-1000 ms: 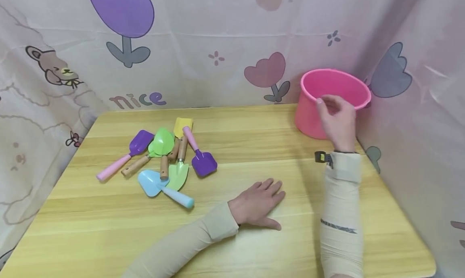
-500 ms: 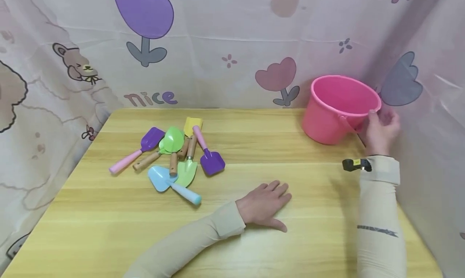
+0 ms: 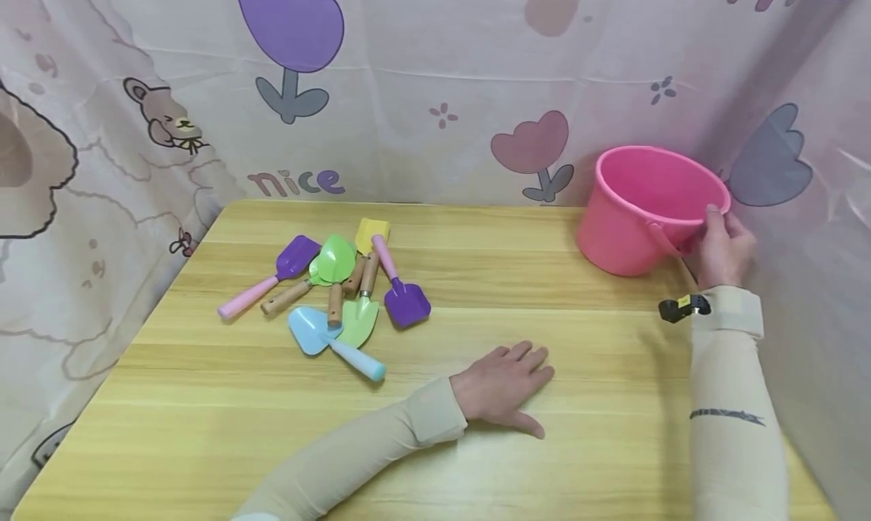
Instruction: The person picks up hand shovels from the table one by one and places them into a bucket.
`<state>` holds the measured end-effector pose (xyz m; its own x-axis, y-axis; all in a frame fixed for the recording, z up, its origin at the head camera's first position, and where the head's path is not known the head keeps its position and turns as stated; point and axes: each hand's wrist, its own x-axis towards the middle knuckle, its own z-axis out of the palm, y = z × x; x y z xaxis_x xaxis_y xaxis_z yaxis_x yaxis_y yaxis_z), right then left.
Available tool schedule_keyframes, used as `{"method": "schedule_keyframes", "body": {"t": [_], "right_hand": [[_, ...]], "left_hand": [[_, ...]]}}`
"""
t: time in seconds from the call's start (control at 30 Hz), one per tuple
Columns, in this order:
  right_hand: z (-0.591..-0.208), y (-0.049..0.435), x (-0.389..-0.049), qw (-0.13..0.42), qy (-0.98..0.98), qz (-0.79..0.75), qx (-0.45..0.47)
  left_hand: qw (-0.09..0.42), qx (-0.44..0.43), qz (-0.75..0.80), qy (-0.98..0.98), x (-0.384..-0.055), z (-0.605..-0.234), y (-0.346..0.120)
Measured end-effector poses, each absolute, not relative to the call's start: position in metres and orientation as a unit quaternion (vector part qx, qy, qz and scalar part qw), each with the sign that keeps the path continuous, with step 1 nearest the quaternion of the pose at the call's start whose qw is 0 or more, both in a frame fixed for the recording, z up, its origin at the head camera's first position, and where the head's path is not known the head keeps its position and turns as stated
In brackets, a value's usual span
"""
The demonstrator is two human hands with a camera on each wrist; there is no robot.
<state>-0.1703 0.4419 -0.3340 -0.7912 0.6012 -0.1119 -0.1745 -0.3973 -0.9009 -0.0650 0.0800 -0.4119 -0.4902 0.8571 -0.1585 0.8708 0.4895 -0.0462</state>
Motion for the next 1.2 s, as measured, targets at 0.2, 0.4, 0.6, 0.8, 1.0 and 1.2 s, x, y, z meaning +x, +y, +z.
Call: {"method": "schedule_keyframes", "body": {"t": [0.2,0.4,0.6,0.8,1.0,1.2], "right_hand": [[-0.335,0.443,-0.175,0.229,-0.526,0.782,-0.244],[-0.336,0.442,-0.176,0.226,-0.533,0.777,-0.245],[-0.338,0.432,-0.179,0.212,-0.539,0.781,-0.235],[-0.34,0.415,-0.185,0.218,-0.58,0.759,-0.203],[-0.343,0.393,-0.189,0.2,-0.62,0.741,-0.164],[-0.349,0.365,-0.195,0.188,-0.658,0.718,-0.127]], "left_hand": [[0.059,0.5,-0.062,0.862,-0.065,-0.412,0.08],[0.056,0.5,-0.071,0.861,-0.065,-0.412,0.08],[0.052,0.499,-0.078,0.861,-0.065,-0.412,0.08],[0.051,0.497,-0.078,0.863,-0.065,-0.412,0.081],[0.051,0.495,-0.079,0.864,-0.065,-0.412,0.081],[0.053,0.496,-0.078,0.863,-0.065,-0.413,0.082]]}}
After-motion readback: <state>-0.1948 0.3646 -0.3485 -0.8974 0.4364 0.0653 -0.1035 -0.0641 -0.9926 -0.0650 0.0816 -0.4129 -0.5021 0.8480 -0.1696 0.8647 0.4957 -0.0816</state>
